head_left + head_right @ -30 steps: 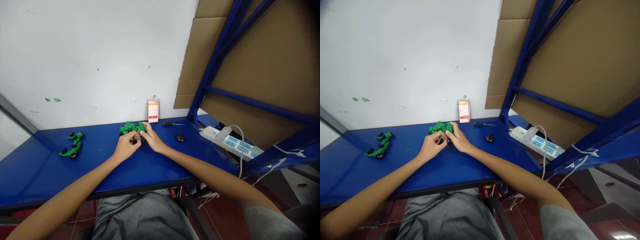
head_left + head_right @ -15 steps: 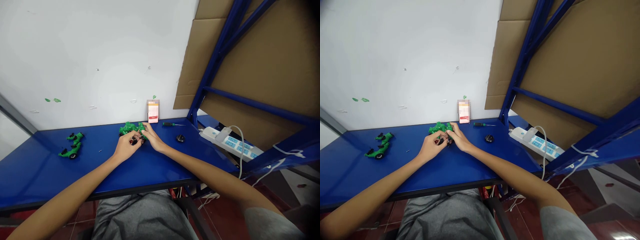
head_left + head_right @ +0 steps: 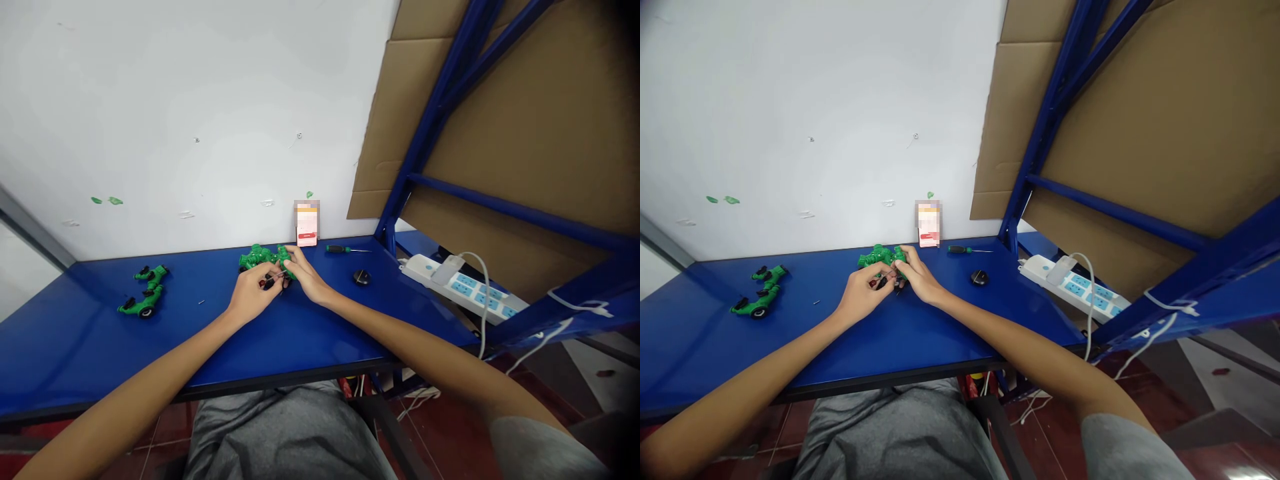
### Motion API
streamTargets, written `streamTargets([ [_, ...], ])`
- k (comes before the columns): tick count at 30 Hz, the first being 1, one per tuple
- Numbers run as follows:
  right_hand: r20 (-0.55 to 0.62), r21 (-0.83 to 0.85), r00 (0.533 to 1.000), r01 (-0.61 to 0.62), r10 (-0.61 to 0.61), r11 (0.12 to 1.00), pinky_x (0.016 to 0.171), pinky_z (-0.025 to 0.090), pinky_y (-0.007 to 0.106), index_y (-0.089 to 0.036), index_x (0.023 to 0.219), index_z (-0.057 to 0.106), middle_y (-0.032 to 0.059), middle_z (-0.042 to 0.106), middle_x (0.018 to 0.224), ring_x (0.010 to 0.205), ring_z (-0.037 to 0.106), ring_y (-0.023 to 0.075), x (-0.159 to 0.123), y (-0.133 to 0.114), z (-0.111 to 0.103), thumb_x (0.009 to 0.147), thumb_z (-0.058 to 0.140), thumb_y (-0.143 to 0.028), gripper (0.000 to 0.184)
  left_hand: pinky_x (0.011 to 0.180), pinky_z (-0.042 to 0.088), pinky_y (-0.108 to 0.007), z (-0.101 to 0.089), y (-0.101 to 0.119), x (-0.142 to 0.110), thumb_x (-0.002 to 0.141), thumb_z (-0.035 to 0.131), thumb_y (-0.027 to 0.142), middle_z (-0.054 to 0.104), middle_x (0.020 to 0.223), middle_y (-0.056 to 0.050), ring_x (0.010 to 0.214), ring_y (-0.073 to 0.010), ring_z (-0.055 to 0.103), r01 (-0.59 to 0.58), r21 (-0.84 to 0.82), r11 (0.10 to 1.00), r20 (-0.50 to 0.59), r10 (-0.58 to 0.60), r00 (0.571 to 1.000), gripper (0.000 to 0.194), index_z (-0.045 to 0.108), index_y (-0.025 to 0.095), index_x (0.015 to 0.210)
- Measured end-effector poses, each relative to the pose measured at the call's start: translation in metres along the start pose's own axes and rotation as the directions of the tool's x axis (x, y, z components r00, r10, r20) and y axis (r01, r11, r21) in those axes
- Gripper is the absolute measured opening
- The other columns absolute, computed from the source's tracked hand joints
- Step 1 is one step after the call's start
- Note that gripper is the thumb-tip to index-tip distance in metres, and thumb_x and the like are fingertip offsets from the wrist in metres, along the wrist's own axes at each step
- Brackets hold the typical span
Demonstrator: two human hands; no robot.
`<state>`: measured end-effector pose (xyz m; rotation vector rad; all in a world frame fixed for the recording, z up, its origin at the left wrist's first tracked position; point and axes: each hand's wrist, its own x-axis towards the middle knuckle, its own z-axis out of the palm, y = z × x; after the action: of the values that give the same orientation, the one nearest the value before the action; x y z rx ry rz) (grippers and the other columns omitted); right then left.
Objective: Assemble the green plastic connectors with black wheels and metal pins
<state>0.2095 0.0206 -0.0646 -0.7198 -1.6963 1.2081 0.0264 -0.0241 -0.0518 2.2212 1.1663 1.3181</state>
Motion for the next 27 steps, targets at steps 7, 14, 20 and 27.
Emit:
streamTargets([
  [7,-0.047,-0.017,0.998,-0.031,0.031,0.999,0.085,0.059,0.040,-0.026,0.132,0.045,0.0051,0.064,0.111,0.106,0.064,0.0253,0.0006,-0.0008,0.0005,0.099,0.055,-0.056,0.046,0.067,0.048,-0.022,-0.0009,0.0018,0.0002,0.090,0.065,0.019,0.075,0.085,0.002,0.070,-0.0115,0.063,0.008,-0.010,1.000,0.009,-0.008,1.000,0.006,0.070,0.020,0.090],
  [14,-0.049,-0.009,0.998,-0.040,0.040,0.999,0.085,0.061,0.040,-0.025,0.132,0.044,0.0063,0.064,0.114,0.106,0.065,0.0251,0.0006,-0.0022,0.0007,0.100,0.053,-0.052,0.042,0.065,0.047,-0.022,-0.0005,0.0026,-0.0004,0.090,0.066,0.020,0.074,0.083,0.002,0.068,-0.0109,0.063,0.002,-0.011,1.000,-0.004,-0.002,1.000,0.004,0.069,0.020,0.090],
  [20,-0.058,-0.049,0.998,-0.031,0.028,0.998,0.090,0.060,0.042,-0.026,0.132,0.045,0.0047,0.065,0.109,0.107,0.064,0.0255,-0.0004,-0.0034,0.0009,0.100,0.054,-0.053,0.043,0.066,0.048,-0.023,-0.0004,0.0047,-0.0005,0.090,0.065,0.022,0.074,0.084,0.002,0.072,-0.0121,0.065,0.026,-0.021,0.999,-0.001,-0.026,1.000,0.005,0.068,0.021,0.092],
  [27,-0.075,-0.045,0.996,-0.041,0.037,0.998,0.085,0.059,0.039,-0.026,0.131,0.045,0.0055,0.062,0.111,0.108,0.063,0.0261,-0.0009,-0.0039,0.0014,0.098,0.054,-0.056,0.046,0.070,0.050,-0.024,0.0014,0.0029,-0.0003,0.090,0.064,0.023,0.074,0.086,0.000,0.076,-0.0141,0.068,0.038,-0.021,0.999,0.017,-0.038,0.999,0.007,0.067,0.021,0.096],
])
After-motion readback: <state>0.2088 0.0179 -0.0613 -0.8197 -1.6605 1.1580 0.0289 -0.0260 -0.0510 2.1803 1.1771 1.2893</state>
